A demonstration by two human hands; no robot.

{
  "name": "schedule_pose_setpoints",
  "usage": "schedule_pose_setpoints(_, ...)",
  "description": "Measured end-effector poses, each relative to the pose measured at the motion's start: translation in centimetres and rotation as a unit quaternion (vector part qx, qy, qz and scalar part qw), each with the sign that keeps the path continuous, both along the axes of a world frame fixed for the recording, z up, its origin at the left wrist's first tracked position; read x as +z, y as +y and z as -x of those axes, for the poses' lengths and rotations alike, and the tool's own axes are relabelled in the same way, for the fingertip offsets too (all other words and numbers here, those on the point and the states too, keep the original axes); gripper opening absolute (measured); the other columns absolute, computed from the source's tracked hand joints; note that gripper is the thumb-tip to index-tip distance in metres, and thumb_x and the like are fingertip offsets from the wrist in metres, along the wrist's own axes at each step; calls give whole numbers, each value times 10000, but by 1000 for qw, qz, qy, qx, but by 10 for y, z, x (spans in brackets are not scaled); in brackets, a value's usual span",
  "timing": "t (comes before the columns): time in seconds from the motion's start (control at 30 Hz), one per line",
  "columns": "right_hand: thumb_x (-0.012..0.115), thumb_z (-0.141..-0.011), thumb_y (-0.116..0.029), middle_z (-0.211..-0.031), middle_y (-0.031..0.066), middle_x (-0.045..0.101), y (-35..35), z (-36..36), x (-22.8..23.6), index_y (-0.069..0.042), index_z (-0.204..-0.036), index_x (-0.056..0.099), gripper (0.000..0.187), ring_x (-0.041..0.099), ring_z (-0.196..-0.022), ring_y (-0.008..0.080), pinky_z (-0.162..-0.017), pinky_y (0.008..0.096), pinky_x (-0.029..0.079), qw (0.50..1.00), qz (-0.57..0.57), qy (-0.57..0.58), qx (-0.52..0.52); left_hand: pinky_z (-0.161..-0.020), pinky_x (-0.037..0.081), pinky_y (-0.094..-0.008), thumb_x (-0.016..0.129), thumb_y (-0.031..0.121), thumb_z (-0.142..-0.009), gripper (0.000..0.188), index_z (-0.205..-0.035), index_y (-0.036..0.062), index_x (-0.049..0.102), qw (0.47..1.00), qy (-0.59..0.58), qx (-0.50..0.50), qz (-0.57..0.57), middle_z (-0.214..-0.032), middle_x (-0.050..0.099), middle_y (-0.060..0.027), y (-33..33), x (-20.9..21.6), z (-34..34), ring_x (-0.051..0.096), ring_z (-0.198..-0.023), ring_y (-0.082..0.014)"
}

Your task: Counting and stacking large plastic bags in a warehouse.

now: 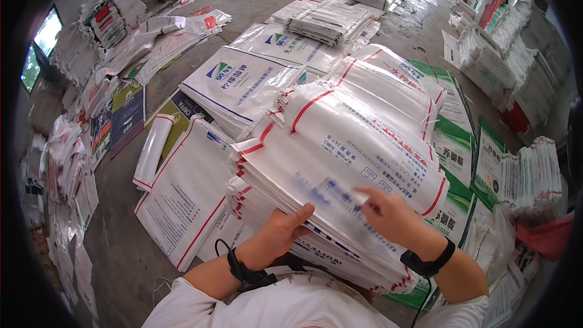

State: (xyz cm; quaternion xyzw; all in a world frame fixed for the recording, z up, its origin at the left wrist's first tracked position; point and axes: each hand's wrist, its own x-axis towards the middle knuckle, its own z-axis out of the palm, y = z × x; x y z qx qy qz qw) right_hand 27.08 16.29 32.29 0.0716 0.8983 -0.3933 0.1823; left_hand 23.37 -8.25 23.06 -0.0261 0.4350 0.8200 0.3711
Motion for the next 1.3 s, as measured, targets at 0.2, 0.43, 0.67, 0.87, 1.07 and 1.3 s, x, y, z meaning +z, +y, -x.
schedule_pose_setpoints(0.2, 637, -954, -161, -1090, 128, 707, 2, -19, -17, -149, -1177, 724, 240, 695, -893, 337, -789, 397, 565, 977, -13, 174, 121, -1024, 566, -442, 683, 339, -997, 645, -1480, 29, 388, 1000, -12, -5, -3, -1402, 564, -134, 1, 1, 1, 599, -1267, -261)
schedule_pose_setpoints(0.43, 693, -934, -241, -1075, 125, 715, -1, -19, -13, -103, -1070, 745, 201, 696, -908, 349, -814, 413, 558, 986, -28, 99, 133, -1029, 563, -438, 676, 317, -1005, 603, -1466, 38, 405, 1000, -7, -12, 5, -1385, 573, -125, 1, 1, 2, 599, -1265, -257)
schedule_pose_setpoints(0.67, 654, -941, -180, -1038, 200, 711, 18, -8, -26, -17, -1064, 700, 209, 683, -942, 393, -840, 433, 541, 991, -23, 132, -5, -1002, 560, -427, 697, 278, -991, 564, -1437, 39, 446, 1000, -20, 11, 7, -1343, 599, -120, 1, 0, 0, 622, -1218, -249)
schedule_pose_setpoints(0.87, 595, -911, -56, -1023, 239, 669, 105, 43, -33, -12, -1074, 630, 173, 642, -994, 441, -880, 501, 510, 938, -211, 262, -79, -1005, 556, -431, 682, 158, -967, 526, -1418, 10, 455, 999, -36, -7, 5, -1331, 605, -138, -3, 8, 2, 633, -1207, -265)
schedule_pose_setpoints(1.07, 692, -910, -148, -1095, 191, 669, 64, 27, -12, -51, -1180, 654, 289, 648, -1043, 387, -925, 443, 519, 915, -217, 340, 12, -1063, 531, -452, 660, 101, -937, 558, -1432, -25, 435, 999, -29, -25, -39, -1350, 595, -166, -5, 3, 2, 627, -1231, -291)
schedule_pose_setpoints(1.3, 729, -923, -302, -1103, 155, 704, -13, -21, -14, -71, -1162, 698, 334, 687, -979, 351, -835, 420, 560, 969, -65, 175, 163, -1004, 554, -389, 666, 115, -924, 504, -1382, -16, 502, 998, -31, -42, -47, -1286, 638, -138, -8, -4, 8, 650, -1175, -236)
